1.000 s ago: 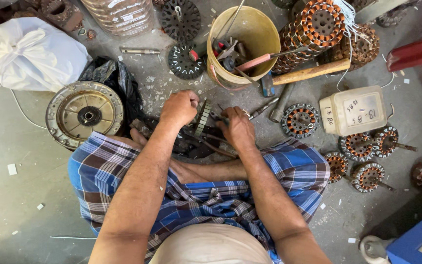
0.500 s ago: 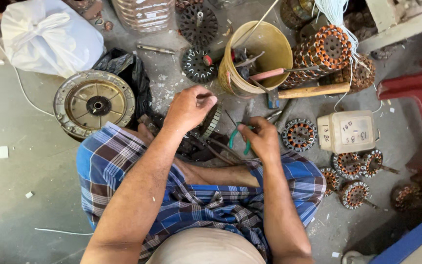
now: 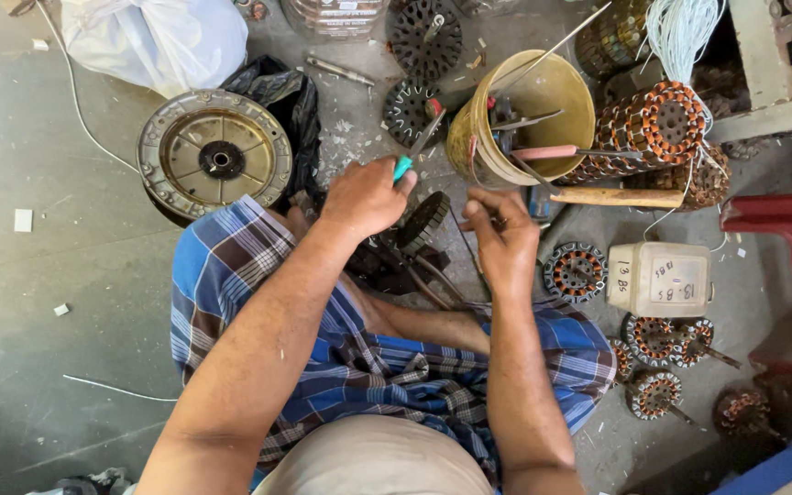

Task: The person sits on the floor of a workshop and works on a fan motor assembly. They use pliers to adjust small wires on a copper-wound stator and then use a hammer to seat a metal shaft into the central housing.

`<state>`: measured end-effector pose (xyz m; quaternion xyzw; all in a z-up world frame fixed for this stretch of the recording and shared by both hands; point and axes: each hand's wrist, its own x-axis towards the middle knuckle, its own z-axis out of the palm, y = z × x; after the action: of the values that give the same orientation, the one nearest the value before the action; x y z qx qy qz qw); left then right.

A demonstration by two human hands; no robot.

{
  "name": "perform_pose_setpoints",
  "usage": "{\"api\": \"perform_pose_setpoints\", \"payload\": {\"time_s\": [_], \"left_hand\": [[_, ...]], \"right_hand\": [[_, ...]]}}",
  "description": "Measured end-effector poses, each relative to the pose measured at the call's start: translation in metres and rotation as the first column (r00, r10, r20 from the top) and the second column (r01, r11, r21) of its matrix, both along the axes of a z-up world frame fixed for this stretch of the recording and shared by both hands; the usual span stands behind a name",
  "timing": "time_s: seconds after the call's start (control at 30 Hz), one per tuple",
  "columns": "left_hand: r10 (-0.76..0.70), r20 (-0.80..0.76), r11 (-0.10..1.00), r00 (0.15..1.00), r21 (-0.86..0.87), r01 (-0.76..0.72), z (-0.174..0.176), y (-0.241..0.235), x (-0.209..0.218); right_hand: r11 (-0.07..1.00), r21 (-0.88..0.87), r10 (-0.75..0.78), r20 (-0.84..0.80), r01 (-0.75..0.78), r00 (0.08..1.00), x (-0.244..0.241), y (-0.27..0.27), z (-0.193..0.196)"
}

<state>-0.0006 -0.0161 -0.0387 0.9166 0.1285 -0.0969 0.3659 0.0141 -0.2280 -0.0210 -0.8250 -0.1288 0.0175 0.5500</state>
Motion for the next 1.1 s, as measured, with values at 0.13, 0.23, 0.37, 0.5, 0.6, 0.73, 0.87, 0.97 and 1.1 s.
{"api": "perform_pose_setpoints", "payload": {"time_s": [0.13,0.23,0.37,0.5,0.6,0.73,0.87,0.97,1.1], "left_hand": [[-0.042,-0.219,0.994,0.975,0.091,0.063,-0.011,-0.008,-0.005],[-0.092,-0.318,0.993,0.943,0.035,0.109,-0.011,-0.013,-0.008],[-0.152,-0.440,0.981,0.885,0.040,0.189,-0.011,-0.020,-0.011],[-0.216,-0.510,0.966,0.832,0.012,0.258,-0.011,-0.024,-0.012],[-0.224,-0.514,0.965,0.828,0.001,0.262,-0.011,-0.026,-0.010],[-0.240,-0.510,0.961,0.826,-0.001,0.278,-0.009,-0.024,-0.011],[-0.249,-0.509,0.958,0.824,-0.007,0.285,-0.006,-0.024,-0.015],[-0.243,-0.497,0.960,0.833,0.001,0.281,-0.002,-0.025,-0.019],[-0.280,-0.561,0.948,0.779,-0.034,0.316,0.004,-0.026,-0.018]], "right_hand": [[0.994,-0.067,-0.098,-0.213,0.086,0.972,-0.003,-0.018,-0.054],[0.992,-0.112,-0.084,-0.258,0.057,0.963,0.001,-0.025,-0.086],[0.991,-0.132,-0.023,-0.331,-0.022,0.943,0.007,-0.032,-0.107],[0.995,-0.089,0.006,-0.394,-0.044,0.919,0.010,-0.029,-0.117],[0.993,-0.104,0.006,-0.376,-0.048,0.927,0.011,-0.031,-0.119],[0.992,-0.117,-0.003,-0.374,-0.045,0.927,0.011,-0.031,-0.118],[0.990,-0.136,-0.012,-0.356,-0.039,0.934,0.011,-0.029,-0.117],[0.996,-0.077,0.003,-0.359,-0.033,0.933,0.012,-0.028,-0.116],[0.998,-0.044,0.023,-0.375,-0.043,0.927,0.010,-0.027,-0.112]]}}
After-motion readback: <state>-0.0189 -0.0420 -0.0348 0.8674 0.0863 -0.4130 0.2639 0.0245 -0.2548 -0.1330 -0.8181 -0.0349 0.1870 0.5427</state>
